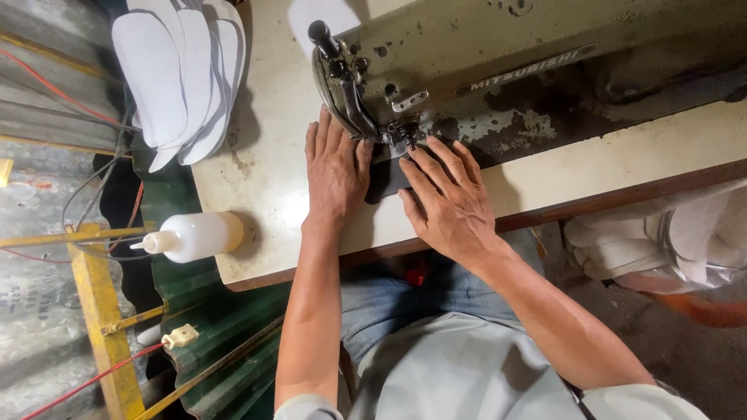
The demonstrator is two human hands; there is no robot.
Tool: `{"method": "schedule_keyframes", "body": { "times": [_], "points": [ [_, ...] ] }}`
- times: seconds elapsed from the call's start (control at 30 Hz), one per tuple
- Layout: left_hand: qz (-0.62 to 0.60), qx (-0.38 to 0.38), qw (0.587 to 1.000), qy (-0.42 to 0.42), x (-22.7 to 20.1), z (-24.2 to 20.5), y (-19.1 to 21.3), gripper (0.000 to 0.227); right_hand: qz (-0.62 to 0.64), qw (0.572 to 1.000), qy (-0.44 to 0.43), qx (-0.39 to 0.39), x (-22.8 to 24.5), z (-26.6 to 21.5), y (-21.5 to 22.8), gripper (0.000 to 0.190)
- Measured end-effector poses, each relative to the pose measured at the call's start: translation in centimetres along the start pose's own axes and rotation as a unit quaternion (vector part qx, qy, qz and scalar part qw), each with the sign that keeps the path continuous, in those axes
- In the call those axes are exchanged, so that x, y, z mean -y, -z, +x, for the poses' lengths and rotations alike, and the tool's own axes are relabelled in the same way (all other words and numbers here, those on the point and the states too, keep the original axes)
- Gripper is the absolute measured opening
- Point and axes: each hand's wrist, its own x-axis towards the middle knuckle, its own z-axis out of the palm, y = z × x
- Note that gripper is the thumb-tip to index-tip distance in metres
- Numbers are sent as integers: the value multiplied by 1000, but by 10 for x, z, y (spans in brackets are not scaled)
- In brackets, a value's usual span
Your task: Stitching the edges of shoe insoles using an industrial sewing machine
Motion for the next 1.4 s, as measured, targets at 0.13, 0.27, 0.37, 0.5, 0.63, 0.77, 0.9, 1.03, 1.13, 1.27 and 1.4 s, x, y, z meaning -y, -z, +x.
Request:
{"method": "schedule_keyframes", "body": {
  "times": [0.13, 0.27, 0.37, 0.5, 0.63, 0.77, 0.9, 1.03, 1.13, 1.27, 1.4],
  "points": [
    [11, 9, 1000, 19, 7, 10, 12, 56, 3, 1000, -1, -6, 1, 0, 1, 31],
    [38, -13, 996, 75, 20, 5, 16, 59, 17, 1000, -19, -11, 2, -1, 5, 30],
    [79, -49, 992, 86, 22, -12, 27, 66, 18, 999, -20, -18, 3, 0, 5, 30],
    [86, 4, 995, 60, 13, -34, 49, 45, 0, 1000, -12, -19, 3, 2, 7, 31],
    [84, -16, 995, 47, 28, -49, 47, 39, -8, 1000, 0, -18, 3, 1, 4, 32],
    [32, -27, 995, 91, 30, -45, 48, 34, -5, 1000, 1, -19, 4, 1, 4, 30],
    [-35, -50, 993, 100, 18, -36, 56, 34, 6, 999, 8, -41, 5, 1, 7, 28],
    [9, -124, 992, -13, 36, -26, 53, 29, 16, 999, 22, -38, 5, -3, 10, 26],
    [27, -165, 983, -69, 49, -6, 85, 20, 24, 998, 38, -47, 3, -17, 9, 27],
    [-94, -250, 961, -67, 136, 8, 90, 56, 19, 997, 73, 5, -10, -55, 21, 33],
    [-18, -139, 986, 88, 182, 20, 103, 35, 3, 993, 114, 37, -28, -107, 44, 41]
  ]
}}
